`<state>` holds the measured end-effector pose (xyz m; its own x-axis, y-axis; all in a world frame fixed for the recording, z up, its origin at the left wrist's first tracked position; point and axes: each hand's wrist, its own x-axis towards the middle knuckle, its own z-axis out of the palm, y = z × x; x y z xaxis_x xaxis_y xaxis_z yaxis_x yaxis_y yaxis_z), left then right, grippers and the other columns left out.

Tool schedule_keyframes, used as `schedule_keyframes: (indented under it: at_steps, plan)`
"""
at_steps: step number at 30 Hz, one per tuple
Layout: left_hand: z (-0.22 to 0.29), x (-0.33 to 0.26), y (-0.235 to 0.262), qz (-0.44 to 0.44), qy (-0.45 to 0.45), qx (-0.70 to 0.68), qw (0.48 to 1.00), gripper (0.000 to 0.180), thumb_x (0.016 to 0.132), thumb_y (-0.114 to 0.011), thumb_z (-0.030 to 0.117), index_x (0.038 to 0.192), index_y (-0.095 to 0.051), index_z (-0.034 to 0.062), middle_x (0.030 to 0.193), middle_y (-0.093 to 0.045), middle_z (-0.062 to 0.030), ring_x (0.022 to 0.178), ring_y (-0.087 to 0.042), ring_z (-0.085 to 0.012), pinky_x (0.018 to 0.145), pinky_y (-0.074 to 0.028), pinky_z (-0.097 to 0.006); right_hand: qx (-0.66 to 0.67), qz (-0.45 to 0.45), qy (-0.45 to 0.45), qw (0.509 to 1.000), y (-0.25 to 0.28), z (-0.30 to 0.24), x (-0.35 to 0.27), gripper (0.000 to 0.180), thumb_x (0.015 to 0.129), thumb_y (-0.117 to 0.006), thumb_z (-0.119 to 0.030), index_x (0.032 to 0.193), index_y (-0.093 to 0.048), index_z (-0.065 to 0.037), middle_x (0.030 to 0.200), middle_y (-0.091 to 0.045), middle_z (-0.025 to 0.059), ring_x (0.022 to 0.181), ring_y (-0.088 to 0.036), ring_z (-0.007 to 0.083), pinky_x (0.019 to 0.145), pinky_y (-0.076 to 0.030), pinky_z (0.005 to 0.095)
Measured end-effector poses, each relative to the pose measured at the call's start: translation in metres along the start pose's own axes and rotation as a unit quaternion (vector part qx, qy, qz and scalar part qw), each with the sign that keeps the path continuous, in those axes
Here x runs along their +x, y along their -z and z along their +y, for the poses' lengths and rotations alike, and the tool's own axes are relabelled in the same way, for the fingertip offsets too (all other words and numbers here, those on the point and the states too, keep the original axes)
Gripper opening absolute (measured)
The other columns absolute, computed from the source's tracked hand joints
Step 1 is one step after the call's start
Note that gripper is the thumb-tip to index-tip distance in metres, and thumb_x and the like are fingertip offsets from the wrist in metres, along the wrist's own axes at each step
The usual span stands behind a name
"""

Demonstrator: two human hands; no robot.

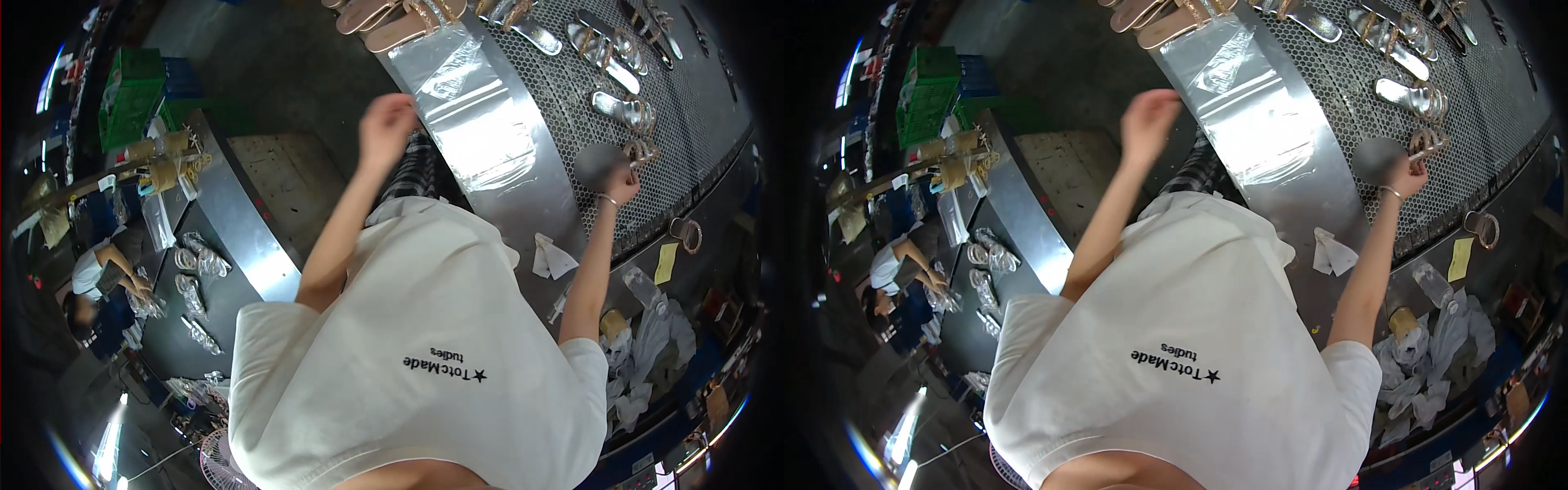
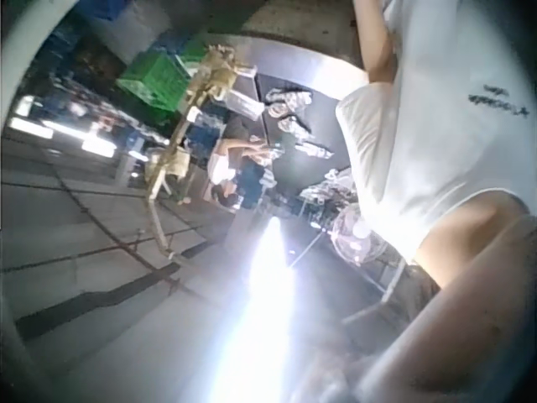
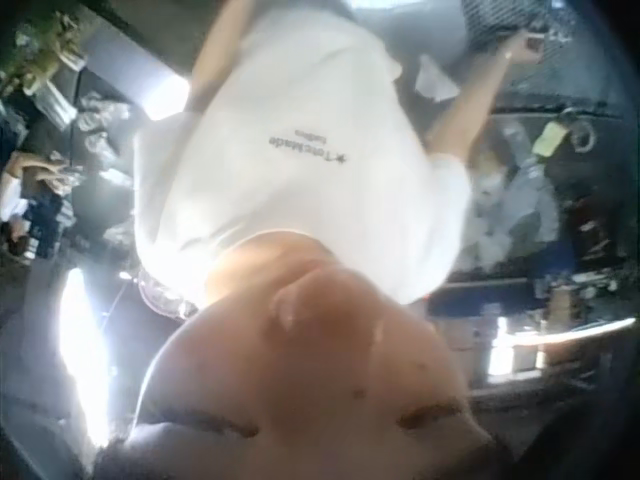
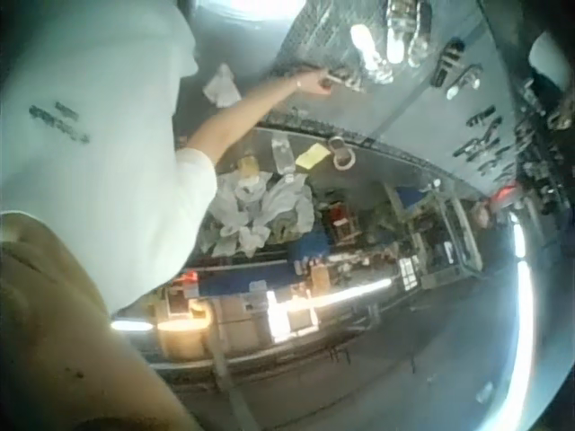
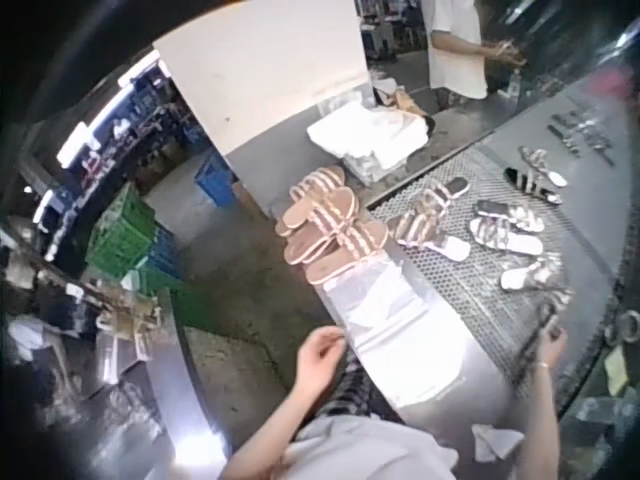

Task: The person picks up sandals from a metal mesh table and places them into clear plastic bags. They handle multiple pairs of sandals, including brown and black styles, individually inserting them into packaging. The person then moves the packaged sandals to a blue crate.

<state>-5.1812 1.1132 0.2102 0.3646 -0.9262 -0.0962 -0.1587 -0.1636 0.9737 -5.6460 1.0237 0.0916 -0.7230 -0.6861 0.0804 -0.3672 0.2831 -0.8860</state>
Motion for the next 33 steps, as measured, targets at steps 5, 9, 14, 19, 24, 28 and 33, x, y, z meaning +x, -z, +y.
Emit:
schedule_keyframes:
  at_steps: [5, 9, 14, 19, 24, 28, 33]
  plan:
    - [-0.048, 0.011, -0.141, -0.243, -0.245, 0.152, 0.926, 0.019, 0.072, -0.067, 0.018, 0.085, -0.060, 0.0063, 0.085, -0.061, -0.0074, 0.083, -0.054, -0.0264, 0.075, -0.042, -0.035, 0.072, -0.080, -0.208, 0.972, 0.079, 0.088, 0.072, 0.028, 0.072, -0.059, -0.009, 0.098, -0.052, 0.001, 0.092, -0.058, 0.0101, 0.079, -0.057, 0.0189, 0.067, -0.047, 0.0298]
    - [-0.093, 0.007, -0.155, -0.210, -0.284, 0.202, 0.914, 0.016, 0.070, -0.068, 0.018, 0.080, -0.060, 0.0084, 0.071, -0.056, -0.0059, 0.075, -0.051, -0.0256, 0.070, -0.039, -0.036, -0.128, 0.071, -0.019, 0.989, 0.057, 0.047, -0.018, 0.042, 0.069, -0.064, -0.010, 0.107, -0.051, 0.003, 0.098, -0.056, 0.0119, 0.087, -0.055, 0.0222, 0.077, -0.045, 0.0311]
    - [-0.092, 0.019, -0.146, -0.248, -0.212, 0.122, 0.937, 0.006, 0.074, -0.063, 0.010, 0.077, -0.062, 0.0048, 0.078, -0.059, -0.0075, 0.068, -0.052, -0.0257, 0.063, -0.041, -0.035, 0.021, -0.118, 0.009, 0.993, 0.031, -0.018, -0.123, 0.029, 0.073, -0.058, -0.004, 0.102, -0.057, -0.002, 0.091, -0.057, 0.0041, 0.074, -0.051, 0.0114, 0.069, -0.044, 0.0251]
    - [-0.055, 0.023, -0.133, -0.230, -0.033, -0.051, 0.971, 0.007, 0.083, -0.057, 0.011, 0.086, -0.060, 0.0053, 0.081, -0.058, -0.0026, 0.065, -0.050, -0.0124, 0.058, -0.039, -0.022, 0.137, -0.300, -0.036, 0.943, -0.019, -0.075, -0.176, 0.019, 0.080, -0.060, -0.009, 0.098, -0.058, -0.002, 0.090, -0.060, 0.0057, 0.081, -0.056, 0.0119, 0.072, -0.045, 0.0244]
    - [-0.037, 0.033, -0.117, -0.312, 0.213, -0.349, 0.858, 0.015, 0.091, -0.048, 0.016, 0.100, -0.050, 0.0045, 0.087, -0.051, -0.0008, 0.074, -0.051, -0.0095, 0.061, -0.042, -0.024, 0.180, -0.398, 0.020, 0.899, -0.078, -0.125, -0.196, 0.036, 0.072, -0.069, -0.015, 0.104, -0.055, -0.007, 0.097, -0.057, 0.0040, 0.079, -0.054, 0.0142, 0.068, -0.045, 0.0267]
    - [-0.013, 0.033, -0.094, -0.273, 0.185, -0.234, 0.915, 0.025, 0.093, -0.042, 0.021, 0.103, -0.050, -0.0007, 0.093, -0.056, -0.0085, 0.085, -0.058, -0.0161, 0.074, -0.051, -0.030, 0.090, -0.403, 0.144, 0.899, -0.088, -0.159, -0.188, 0.041, 0.067, -0.072, -0.022, 0.101, -0.055, -0.006, 0.096, -0.055, 0.0072, 0.083, -0.052, 0.0222, 0.074, -0.044, 0.0326]
    - [0.012, 0.045, -0.080, -0.304, 0.244, -0.199, 0.899, 0.027, 0.092, -0.042, 0.015, 0.106, -0.052, -0.0061, 0.096, -0.061, -0.0181, 0.087, -0.062, -0.0225, 0.077, -0.051, -0.031, 0.017, -0.375, 0.244, 0.894, -0.086, -0.166, -0.183, 0.044, 0.063, -0.075, -0.023, 0.098, -0.054, -0.008, 0.094, -0.053, 0.0071, 0.081, -0.050, 0.0209, 0.073, -0.043, 0.0307]
